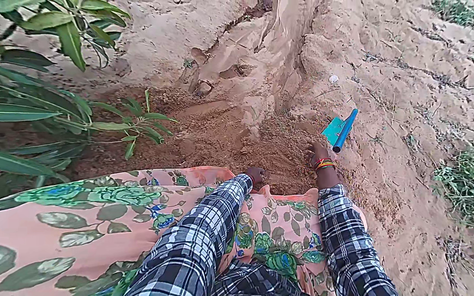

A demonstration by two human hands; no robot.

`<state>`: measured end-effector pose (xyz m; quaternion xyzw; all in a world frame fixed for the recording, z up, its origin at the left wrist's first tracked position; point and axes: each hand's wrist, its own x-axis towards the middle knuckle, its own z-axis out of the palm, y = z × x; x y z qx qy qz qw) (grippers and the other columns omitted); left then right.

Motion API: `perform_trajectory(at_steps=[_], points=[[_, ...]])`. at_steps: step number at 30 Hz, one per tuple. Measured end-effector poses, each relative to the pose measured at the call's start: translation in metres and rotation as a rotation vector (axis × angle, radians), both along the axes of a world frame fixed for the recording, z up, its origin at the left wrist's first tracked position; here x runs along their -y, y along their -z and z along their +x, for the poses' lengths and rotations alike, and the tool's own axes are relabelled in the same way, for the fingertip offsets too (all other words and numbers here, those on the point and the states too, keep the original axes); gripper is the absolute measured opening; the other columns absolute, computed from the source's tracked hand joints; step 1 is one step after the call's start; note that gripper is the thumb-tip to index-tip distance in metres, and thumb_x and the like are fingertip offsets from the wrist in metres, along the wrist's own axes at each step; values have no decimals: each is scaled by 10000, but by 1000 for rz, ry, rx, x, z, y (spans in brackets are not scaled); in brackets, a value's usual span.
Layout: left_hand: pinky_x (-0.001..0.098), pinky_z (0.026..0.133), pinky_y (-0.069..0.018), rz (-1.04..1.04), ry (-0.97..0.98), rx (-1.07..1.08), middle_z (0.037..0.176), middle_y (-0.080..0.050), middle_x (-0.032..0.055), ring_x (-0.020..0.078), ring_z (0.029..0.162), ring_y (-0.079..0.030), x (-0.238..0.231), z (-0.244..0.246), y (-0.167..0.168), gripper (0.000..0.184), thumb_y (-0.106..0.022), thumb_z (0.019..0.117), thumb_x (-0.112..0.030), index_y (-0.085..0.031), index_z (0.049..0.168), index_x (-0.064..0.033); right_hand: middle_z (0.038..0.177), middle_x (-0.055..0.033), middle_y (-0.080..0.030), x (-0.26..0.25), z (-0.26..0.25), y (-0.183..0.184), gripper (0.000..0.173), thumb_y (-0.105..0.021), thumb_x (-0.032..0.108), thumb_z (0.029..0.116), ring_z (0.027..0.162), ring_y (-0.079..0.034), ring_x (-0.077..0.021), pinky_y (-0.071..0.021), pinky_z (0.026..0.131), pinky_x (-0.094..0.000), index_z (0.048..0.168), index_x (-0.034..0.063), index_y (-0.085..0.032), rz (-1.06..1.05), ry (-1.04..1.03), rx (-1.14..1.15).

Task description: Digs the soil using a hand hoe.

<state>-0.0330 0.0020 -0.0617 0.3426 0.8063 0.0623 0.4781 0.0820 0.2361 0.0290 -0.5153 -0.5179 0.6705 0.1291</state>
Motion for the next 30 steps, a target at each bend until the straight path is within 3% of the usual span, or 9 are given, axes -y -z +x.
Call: perform_trajectory(at_steps=[4, 7, 11, 14, 17, 21, 24, 28, 30], points=[[656, 1091, -413, -3, -2, 13, 1373, -621, 244, 425, 1330, -556, 0, 0, -1, 419, -651, 959, -104, -621, 1375, -55, 1176, -211, -689, 3, -10, 18, 385, -506, 268, 1095, 985, -682, -321, -548, 869, -504, 1371, 13, -587, 357, -506, 327], [644, 1085, -426, 9, -17, 25, 1348, -635, 242, 423, 1305, -576, 0, -2, 4, 410, -660, 955, -102, -629, 1360, -54, 1339, -232, -644, 9, -13, 17, 394, -516, 269, 1083, 1260, -610, -385, -448, 1080, -584, 1386, 34, -607, 449, -710, 501], [644, 1087, -429, 9, -7, 33, 1348, -636, 243, 420, 1304, -580, -2, -5, 10, 424, -678, 946, -101, -630, 1364, -53, 1421, -257, -579, 6, -7, 9, 414, -598, 296, 1030, 1359, -509, -450, -388, 1118, -633, 1380, 79, -635, 604, -626, 701], [646, 1076, -437, 42, 27, 62, 1319, -647, 249, 423, 1283, -591, -2, -9, 13, 392, -677, 944, -94, -643, 1329, -33, 1539, -315, -431, 1, 2, 1, 600, -669, 397, 975, 1412, -411, -534, -389, 1069, -718, 1481, 100, -543, 608, -556, 898], [644, 1074, -440, 73, 12, 81, 1307, -654, 256, 427, 1273, -599, -1, -9, 15, 378, -662, 945, -50, -648, 1321, -19, 1498, -327, -468, 0, 6, 12, 847, -743, 523, 894, 1376, -481, -487, -401, 1074, -690, 1514, 22, -457, 562, -682, 1007], [635, 1081, -441, 69, 23, 75, 1322, -647, 249, 417, 1285, -593, -1, -8, 11, 389, -665, 947, -57, -639, 1333, -23, 1530, -347, -407, 19, -1, 19, 967, -822, 518, 808, 1384, -450, -517, -410, 1072, -690, 1561, 72, -410, 616, -831, 1003], [632, 1085, -437, 65, 21, 75, 1332, -643, 245, 415, 1294, -587, -1, -8, 12, 398, -665, 948, -54, -633, 1344, -26, 1517, -321, -444, 30, -5, 21, 906, -847, 352, 807, 1344, -496, -512, -444, 1031, -701, 1579, 158, -414, 649, -958, 913], [629, 1084, -438, 76, 31, 71, 1325, -645, 250, 414, 1287, -591, 1, -8, 9, 400, -674, 951, -63, -632, 1347, -24, 1410, -258, -589, 34, -17, 27, 654, -800, 113, 852, 1318, -555, -444, -430, 1077, -657, 1462, 91, -565, 647, -1216, 694], [627, 1087, -437, 71, 33, 68, 1327, -644, 250, 415, 1290, -590, 1, -8, 6, 391, -662, 957, -61, -631, 1344, -19, 1346, -258, -635, 37, -21, 23, 560, -756, 101, 894, 1266, -599, -438, -450, 1061, -646, 1428, 67, -593, 633, -1143, 630]])
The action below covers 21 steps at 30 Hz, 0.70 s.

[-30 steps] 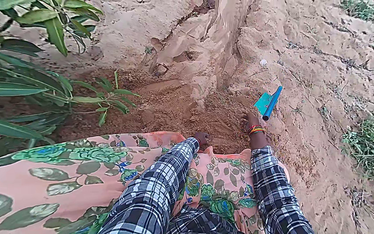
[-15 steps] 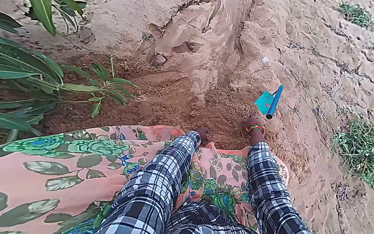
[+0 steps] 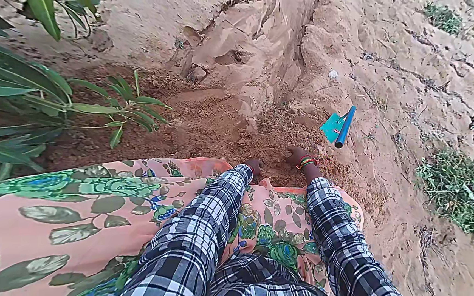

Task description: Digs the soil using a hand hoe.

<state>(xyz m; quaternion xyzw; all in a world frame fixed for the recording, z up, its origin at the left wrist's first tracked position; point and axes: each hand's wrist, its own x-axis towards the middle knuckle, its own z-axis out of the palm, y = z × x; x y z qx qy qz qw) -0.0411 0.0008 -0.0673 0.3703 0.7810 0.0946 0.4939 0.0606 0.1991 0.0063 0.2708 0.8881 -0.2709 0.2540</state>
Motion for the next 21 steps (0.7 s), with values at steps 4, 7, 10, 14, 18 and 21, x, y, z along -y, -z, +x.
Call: perform_trajectory(at_steps=[4, 7, 10, 14, 18, 21], points=[[669, 1043, -455, 5, -18, -83, 1310, -656, 247, 436, 1258, -607, -2, 3, 16, 405, -708, 917, -74, -659, 1318, -42, 1356, -249, -635, -6, 1, -8, 480, -676, 164, 969, 1275, -599, -440, -457, 1061, -646, 1433, 81, -586, 120, 356, -168], [669, 1058, -457, -6, -140, -177, 1507, -474, 281, 469, 1353, -512, -10, 9, 9, 560, -746, 905, -123, -581, 1437, -70, 1336, -245, -647, -19, 7, 4, 450, -694, 207, 956, 1257, -606, -447, -470, 1030, -669, 1392, 116, -632, 203, 403, -177], [629, 1087, -459, 34, -427, -184, 1514, -436, 305, 482, 1374, -483, -26, 7, -16, 511, -731, 919, -126, -568, 1386, 2, 1505, -268, -497, -15, 7, 6, 599, -712, 285, 958, 1387, -472, -482, -414, 1080, -682, 1505, 129, -524, 220, 371, -31], [626, 1121, -420, 257, -437, -167, 1572, -414, 247, 451, 1413, -458, -44, 3, -25, 682, -764, 904, -203, -479, 1519, -128, 1516, -284, -480, -6, 2, 17, 621, -651, 160, 988, 1373, -487, -490, -407, 1109, -654, 1568, 101, -436, 128, 176, -88], [703, 1112, -365, 103, -172, -153, 1632, -330, 242, 476, 1464, -370, -51, 20, -20, 705, -751, 918, -411, -513, 1503, -98, 1363, -160, -661, 5, -7, 0, 349, -541, 112, 1055, 1230, -649, -320, -485, 1070, -532, 1391, 92, -635, -139, 129, -179], [757, 1069, -361, -32, -90, -172, 1613, -355, 248, 509, 1490, -301, -55, 26, -31, 612, -692, 957, -336, -522, 1494, -97, 1309, -207, -673, 6, -22, 0, 296, -534, 119, 1056, 1201, -649, -384, -478, 1060, -579, 1304, 73, -689, 57, 132, -230]])
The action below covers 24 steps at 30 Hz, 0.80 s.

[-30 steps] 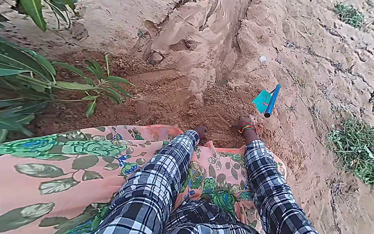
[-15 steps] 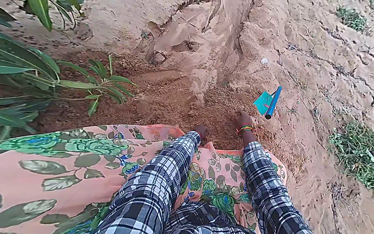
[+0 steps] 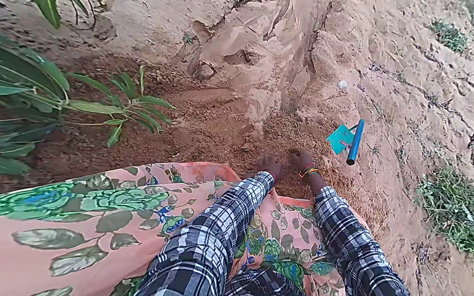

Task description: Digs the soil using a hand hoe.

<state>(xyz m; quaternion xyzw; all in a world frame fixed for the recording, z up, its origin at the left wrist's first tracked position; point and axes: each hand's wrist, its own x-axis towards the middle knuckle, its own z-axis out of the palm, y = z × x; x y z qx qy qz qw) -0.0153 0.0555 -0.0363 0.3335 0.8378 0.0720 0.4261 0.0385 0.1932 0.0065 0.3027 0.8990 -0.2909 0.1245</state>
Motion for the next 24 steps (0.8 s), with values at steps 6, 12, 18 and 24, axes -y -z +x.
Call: perform_trajectory(at_steps=[6, 12, 18, 24], points=[[761, 1125, -307, 26, -16, 40, 1657, -240, 290, 547, 1527, -179, -7, 1, 11, 660, -669, 968, -172, -411, 1560, -34, 1510, -166, -545, -18, -35, 23, 448, -637, -22, 937, 1233, -618, -462, -522, 935, -684, 1377, 67, -639, 279, -122, 99], [751, 1135, -308, -5, -26, 72, 1682, -204, 264, 516, 1553, -135, -5, -1, 3, 580, -595, 1015, -130, -417, 1556, -22, 1502, -263, -506, -17, -86, 34, 619, -661, 130, 951, 1166, -623, -514, -524, 826, -716, 1529, 43, -457, 418, -54, 501], [742, 1128, -327, -5, -25, 85, 1684, -195, 262, 518, 1551, -135, -6, -2, 6, 552, -615, 1005, -162, -471, 1521, -27, 1186, -258, -685, -15, -107, 26, 341, -657, 268, 948, 1128, -665, -425, -539, 853, -637, 1093, -37, -711, 463, 56, 685], [760, 1127, -303, -36, 8, 94, 1702, -115, 259, 532, 1556, -62, -6, -2, 3, 666, -651, 991, -204, -381, 1574, -24, 1241, -236, -688, -50, -86, 25, 575, -607, 571, 965, 1185, -648, -422, -499, 909, -681, 1126, 35, -738, 359, 86, 582]])
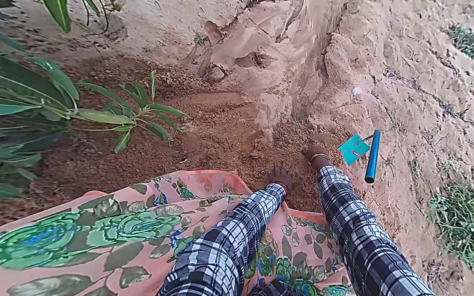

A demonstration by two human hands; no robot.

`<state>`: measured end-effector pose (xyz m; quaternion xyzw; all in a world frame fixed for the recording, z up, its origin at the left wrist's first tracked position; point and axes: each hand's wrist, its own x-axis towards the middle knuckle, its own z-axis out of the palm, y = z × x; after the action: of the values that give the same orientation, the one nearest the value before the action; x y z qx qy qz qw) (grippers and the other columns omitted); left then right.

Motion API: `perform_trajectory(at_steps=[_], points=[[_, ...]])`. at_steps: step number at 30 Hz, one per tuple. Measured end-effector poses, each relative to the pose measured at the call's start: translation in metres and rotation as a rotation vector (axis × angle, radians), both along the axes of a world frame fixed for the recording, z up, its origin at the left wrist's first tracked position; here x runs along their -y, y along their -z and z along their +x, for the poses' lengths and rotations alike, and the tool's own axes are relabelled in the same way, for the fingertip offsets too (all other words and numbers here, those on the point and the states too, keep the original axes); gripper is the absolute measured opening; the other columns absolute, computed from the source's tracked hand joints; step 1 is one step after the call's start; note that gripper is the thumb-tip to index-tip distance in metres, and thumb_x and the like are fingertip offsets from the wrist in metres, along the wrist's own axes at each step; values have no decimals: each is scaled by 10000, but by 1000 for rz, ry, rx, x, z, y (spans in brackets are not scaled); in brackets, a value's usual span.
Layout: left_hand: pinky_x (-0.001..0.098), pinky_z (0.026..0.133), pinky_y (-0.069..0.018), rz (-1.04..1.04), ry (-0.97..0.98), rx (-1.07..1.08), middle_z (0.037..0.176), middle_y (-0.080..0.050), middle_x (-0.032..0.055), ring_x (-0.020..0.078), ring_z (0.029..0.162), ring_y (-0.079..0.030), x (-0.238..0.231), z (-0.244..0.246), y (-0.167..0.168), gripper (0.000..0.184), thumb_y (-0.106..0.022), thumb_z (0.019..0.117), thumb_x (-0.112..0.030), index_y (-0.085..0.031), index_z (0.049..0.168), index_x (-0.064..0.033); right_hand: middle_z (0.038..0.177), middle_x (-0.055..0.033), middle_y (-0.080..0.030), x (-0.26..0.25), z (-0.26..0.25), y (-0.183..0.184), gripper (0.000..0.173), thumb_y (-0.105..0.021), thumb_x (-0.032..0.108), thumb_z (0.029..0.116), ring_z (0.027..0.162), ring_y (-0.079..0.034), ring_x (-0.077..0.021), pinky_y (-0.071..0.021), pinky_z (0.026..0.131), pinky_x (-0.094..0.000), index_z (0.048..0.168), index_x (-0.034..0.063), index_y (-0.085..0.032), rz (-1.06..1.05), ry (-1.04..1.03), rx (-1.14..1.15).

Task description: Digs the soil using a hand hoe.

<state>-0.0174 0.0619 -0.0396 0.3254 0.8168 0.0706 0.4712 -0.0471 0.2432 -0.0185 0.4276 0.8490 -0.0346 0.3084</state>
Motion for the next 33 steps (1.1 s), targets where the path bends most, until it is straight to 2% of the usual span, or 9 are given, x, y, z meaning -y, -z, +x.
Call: perform_trajectory(at_steps=[4, 11, 16, 21, 23, 25, 27, 30, 33], points=[[765, 1140, -275, 3, -10, 9, 1707, -93, 258, 526, 1561, -38, 0, 1, 3, 679, -643, 998, -189, -351, 1589, -25, 1084, -295, -698, 14, 24, -6, 555, -659, 515, 965, 1052, -673, -474, -508, 827, -689, 1027, -34, -714, -41, 57, -208], [758, 1152, -262, 13, -30, 15, 1713, -98, 237, 506, 1569, -27, 2, 0, -1, 673, -636, 1009, -219, -354, 1591, -32, 1189, -297, -679, 10, 34, -2, 539, -618, 478, 1004, 1142, -646, -475, -496, 913, -687, 1157, -32, -700, -97, 41, -211], [760, 1155, -254, 19, -36, 26, 1713, -108, 235, 504, 1570, -24, 2, 1, -3, 612, -577, 1039, -217, -370, 1580, -18, 1155, -299, -687, 11, 38, 1, 537, -595, 469, 1018, 1123, -655, -471, -502, 904, -678, 1101, -50, -706, -89, 55, -209], [757, 1160, -249, 2, -21, 26, 1716, -89, 234, 499, 1572, -10, 1, 0, -5, 624, -575, 1045, -238, -357, 1583, -8, 1395, -269, -596, 11, 50, 10, 504, -520, 439, 1064, 1220, -618, -470, -489, 977, -677, 1365, 52, -636, -96, -26, -241], [755, 1156, -257, 2, -16, 14, 1711, -96, 247, 508, 1568, -23, 1, 0, -3, 659, -616, 1018, -212, -351, 1582, 2, 1570, -283, -407, 23, 52, -18, 545, -536, 430, 1061, 1257, -573, -519, -482, 974, -700, 1511, 123, -518, -115, -75, -214], [760, 1141, -282, 4, -11, -10, 1704, -109, 259, 520, 1562, -47, 0, 1, 2, 687, -648, 992, -215, -362, 1572, 15, 1617, -252, -354, 41, 56, -68, 571, -602, 373, 1036, 1297, -536, -514, -470, 982, -701, 1552, 165, -472, -122, -133, -280], [769, 1132, -279, 7, -7, -22, 1703, -116, 259, 520, 1561, -54, -1, 1, 8, 679, -634, 1007, -261, -371, 1567, 20, 1562, -231, -446, 51, 69, -119, 491, -642, 292, 1021, 1291, -576, -444, -501, 1014, -619, 1480, 145, -555, -101, -214, -506], [719, 1148, -315, 2, 6, -54, 1676, -212, 267, 500, 1556, -142, 0, -1, 10, 576, -599, 1024, -259, -462, 1507, 22, 1419, -239, -565, 49, 103, -184, 338, -620, 192, 1033, 1120, -664, -377, -560, 906, -526, 1340, 52, -645, 41, -242, -958], [641, 1175, -344, 32, 51, -47, 1618, -336, 277, 485, 1509, -293, 3, -14, 4, 534, -585, 1037, -268, -501, 1474, 27, 1338, -227, -607, 12, 134, -196, 279, -590, 156, 1015, 1063, -670, -346, -552, 886, -500, 1262, 62, -682, 290, -32, -1207]])
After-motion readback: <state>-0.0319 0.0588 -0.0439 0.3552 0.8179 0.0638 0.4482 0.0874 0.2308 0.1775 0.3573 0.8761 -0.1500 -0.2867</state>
